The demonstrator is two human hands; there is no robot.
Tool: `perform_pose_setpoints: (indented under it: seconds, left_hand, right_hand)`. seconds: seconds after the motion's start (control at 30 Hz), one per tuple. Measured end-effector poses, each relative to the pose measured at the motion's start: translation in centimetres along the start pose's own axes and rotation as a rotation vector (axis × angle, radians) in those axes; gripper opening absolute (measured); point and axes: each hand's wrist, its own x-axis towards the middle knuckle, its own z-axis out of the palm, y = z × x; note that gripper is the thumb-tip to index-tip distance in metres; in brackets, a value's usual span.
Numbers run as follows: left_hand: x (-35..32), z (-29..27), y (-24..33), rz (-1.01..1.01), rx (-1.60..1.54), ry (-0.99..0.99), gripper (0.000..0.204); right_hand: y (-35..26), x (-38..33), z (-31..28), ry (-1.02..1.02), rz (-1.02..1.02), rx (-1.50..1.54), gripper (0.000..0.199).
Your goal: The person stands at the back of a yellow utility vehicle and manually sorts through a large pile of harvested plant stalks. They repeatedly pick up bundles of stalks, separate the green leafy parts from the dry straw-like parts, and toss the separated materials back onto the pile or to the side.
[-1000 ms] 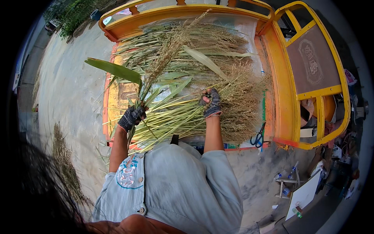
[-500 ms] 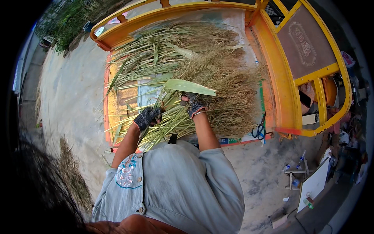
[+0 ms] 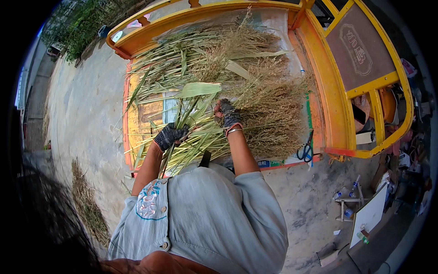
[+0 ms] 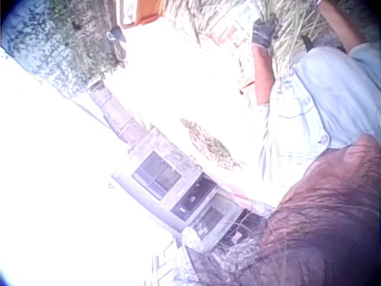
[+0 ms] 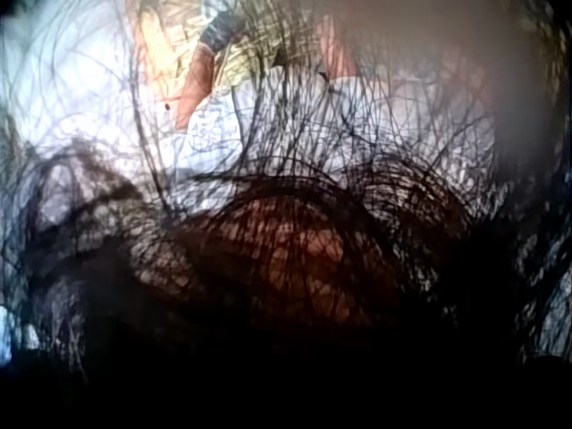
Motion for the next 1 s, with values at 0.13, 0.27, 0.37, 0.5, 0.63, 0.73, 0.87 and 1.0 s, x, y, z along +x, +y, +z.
perform_pose_setpoints:
  seconds: [0.13, 0.27, 0.37, 0.5, 0.63, 0.73, 0.87, 1.0]
  left_hand:
    - [-1.4, -1.0, -0.3, -0.055, 0.163, 0.025, 0.020]
    - [-3.4, -3.0, -0.9, -0.050, 0.180, 0.017, 0.019]
    - [-4.2, -3.9, -1.4, -0.050, 0.100, 0.046, 0.019]
    - [-4.7, -4.6, -2.6, -0.008, 0.005, 0.079, 0.019]
    - [-4.8, -4.0, -2.8, 0.018, -0.125, 0.092, 0.021]
    - [-4.9, -3.6, -3.1, 0.035, -0.113, 0.120, 0.017]
    - [-4.5, -2.6, -2.2, -0.039, -0.003, 0.122, 0.016]
    - [-3.7, -2.9, -3.0, -0.117, 0.025, 0.297, 0.018]
  right_hand:
    - [0.5, 2.1, -2.2, 0.157, -0.034, 0.066, 0.019]
    - [-0.4, 5.7, -6.8, 0.281, -0.068, 0.037, 0.022]
    - [-0.2, 5.4, -5.2, 0.359, -0.079, -0.049, 0.025]
    - [-0.5, 3.6, -2.1, 0.401, -0.100, -0.065, 0.024]
    - [-1.1, 2.8, -1.3, 0.352, -0.014, 0.036, 0.022]
    - [-1.8, 1.2, 0.3, 0.428, 0.038, 0.036, 0.022]
    - [-1.7, 5.8, -5.0, 0.519, 0.178, -0.136, 0.024]
    - [-0.8, 8.2, -8.1, 0.572, 0.138, -0.189, 0.026]
